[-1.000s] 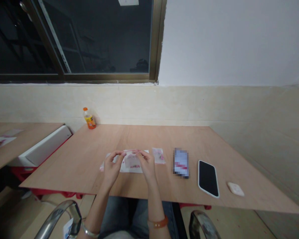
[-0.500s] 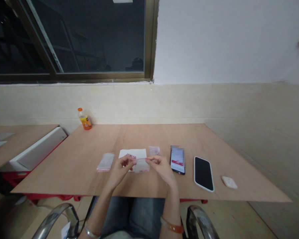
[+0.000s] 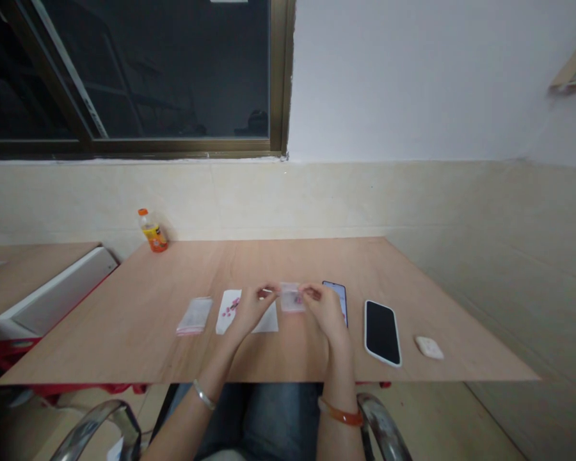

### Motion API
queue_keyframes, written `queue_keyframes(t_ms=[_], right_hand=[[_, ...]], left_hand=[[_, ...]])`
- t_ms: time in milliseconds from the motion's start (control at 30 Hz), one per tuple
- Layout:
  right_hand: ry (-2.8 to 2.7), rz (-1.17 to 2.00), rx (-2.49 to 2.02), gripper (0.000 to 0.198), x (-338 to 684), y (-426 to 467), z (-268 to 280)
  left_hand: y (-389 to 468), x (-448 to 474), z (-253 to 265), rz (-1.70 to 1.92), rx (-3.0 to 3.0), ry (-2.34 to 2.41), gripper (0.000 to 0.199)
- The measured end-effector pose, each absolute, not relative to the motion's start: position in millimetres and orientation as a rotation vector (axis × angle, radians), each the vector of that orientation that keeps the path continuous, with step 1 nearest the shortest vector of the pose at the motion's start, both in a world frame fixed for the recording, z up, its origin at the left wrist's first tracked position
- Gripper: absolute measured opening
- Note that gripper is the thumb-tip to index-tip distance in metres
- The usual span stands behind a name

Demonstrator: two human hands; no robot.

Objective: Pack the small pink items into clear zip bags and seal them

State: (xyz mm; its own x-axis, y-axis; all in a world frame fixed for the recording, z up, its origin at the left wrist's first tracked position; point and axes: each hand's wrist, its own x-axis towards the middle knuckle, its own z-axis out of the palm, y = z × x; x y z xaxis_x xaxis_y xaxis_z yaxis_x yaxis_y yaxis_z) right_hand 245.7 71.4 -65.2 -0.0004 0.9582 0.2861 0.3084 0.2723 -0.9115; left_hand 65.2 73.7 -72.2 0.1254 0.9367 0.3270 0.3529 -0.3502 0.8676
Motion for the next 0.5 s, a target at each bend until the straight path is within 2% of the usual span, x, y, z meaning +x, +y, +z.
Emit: queue_keyframes(t_ms=[133, 267, 500], right_hand=[[-1.584, 0.780, -1.386, 0.020, 251, 78, -97], [-1.656, 0.743, -1.576, 0.035, 246, 75, -137], [-1.679, 0.741, -1.595, 0.037, 235, 69, -154]], left_hand=[[86, 77, -106, 1.087, 1.929, 1.333, 0.021], [76, 82, -140, 0.917, 2.031, 1.356, 0.023], [58, 84, -148, 0.803, 2.188, 1.429, 0.030]])
